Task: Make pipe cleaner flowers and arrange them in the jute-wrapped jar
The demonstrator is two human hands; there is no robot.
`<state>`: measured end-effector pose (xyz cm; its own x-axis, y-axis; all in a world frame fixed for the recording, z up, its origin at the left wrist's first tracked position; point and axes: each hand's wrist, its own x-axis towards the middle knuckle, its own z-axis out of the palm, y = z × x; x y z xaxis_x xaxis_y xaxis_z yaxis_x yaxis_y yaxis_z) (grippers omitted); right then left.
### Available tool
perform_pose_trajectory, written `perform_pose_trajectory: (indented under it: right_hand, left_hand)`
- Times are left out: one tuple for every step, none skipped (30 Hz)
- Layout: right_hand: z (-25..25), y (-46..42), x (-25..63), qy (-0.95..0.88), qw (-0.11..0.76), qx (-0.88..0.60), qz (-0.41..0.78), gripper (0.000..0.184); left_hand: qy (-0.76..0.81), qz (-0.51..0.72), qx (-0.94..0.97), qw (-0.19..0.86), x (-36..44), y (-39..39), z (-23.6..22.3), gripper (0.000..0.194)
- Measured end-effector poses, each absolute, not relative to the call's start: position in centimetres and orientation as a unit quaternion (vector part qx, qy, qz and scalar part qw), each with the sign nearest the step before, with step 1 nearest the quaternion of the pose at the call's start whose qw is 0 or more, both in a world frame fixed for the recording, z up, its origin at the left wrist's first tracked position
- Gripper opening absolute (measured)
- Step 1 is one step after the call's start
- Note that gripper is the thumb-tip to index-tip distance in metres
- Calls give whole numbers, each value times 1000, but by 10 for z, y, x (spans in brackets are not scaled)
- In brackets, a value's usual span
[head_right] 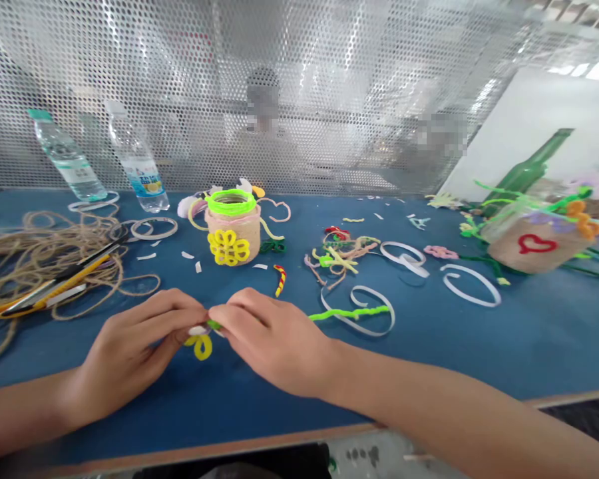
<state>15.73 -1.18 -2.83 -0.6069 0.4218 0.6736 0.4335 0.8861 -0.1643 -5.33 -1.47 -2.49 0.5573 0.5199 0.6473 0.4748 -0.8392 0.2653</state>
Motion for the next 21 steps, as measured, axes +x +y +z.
perform_pose_trajectory:
  right_hand:
    - [-26,-11,159,-904,358,-229,-53,21]
    - [-24,-11,161,-908,344,-221,-90,23]
    - [-22,-11,162,-912,332,-207,-123,25]
    - [-20,-12,164,-915,324,-189,-152,27]
    - [-19,-12,165,-916,317,-168,-179,28]
    - [-18,-13,166,-916,311,-149,-203,28]
    - [-17,-13,166,-915,306,-134,-226,28]
    - [-17,-14,166,-912,302,-122,-250,26]
    - [-16,-14,166,-907,298,-114,-274,24]
    - [-16,-14,165,-902,294,-108,-297,22]
    - [-16,-15,165,-897,292,-104,-316,20]
    - [-16,-15,164,-893,291,-102,-328,19]
    - [-16,-15,164,-890,293,-101,-335,18]
    - [-16,-15,163,-887,297,-100,-338,18]
    - [-16,-16,163,-886,300,-102,-340,18]
    - [-16,-16,163,-884,301,-105,-342,19]
    - [-15,-16,162,-883,299,-107,-346,19]
    - [-15,-16,162,-882,296,-112,-350,20]
    - [-15,-16,162,-881,293,-116,-352,21]
    - [-16,-15,162,-881,292,-121,-352,21]
    - [-16,-15,162,-882,293,-126,-348,21]
  left_hand:
    - [285,375,881,49,-53,-14,-24,22]
    - [288,371,880,67,-54,-13,-24,23]
    - [289,367,881,82,-54,-13,-24,24]
    - [288,363,881,93,-54,-13,-23,24]
    - [286,358,883,102,-54,-12,-23,24]
    - [284,352,885,109,-54,-12,-22,23]
    - [284,347,886,114,-53,-13,-22,22]
    - [284,345,887,119,-53,-13,-21,21]
    - [283,345,886,125,-52,-13,-21,20]
    - [284,346,885,130,-51,-13,-21,18]
    - [286,347,883,134,-51,-14,-21,18]
    - [288,350,881,135,-50,-14,-21,18]
    - [292,353,879,132,-50,-14,-21,18]
    - [296,355,878,126,-49,-14,-21,19]
    - [300,358,876,116,-49,-14,-22,20]
    - [303,363,875,103,-49,-14,-22,20]
    - [305,368,874,88,-49,-14,-22,18]
    - [306,372,873,71,-50,-13,-22,17]
    - [304,375,874,54,-50,-13,-22,14]
    - [300,375,877,34,-50,-12,-22,13]
    - [293,372,880,12,-50,-11,-22,12]
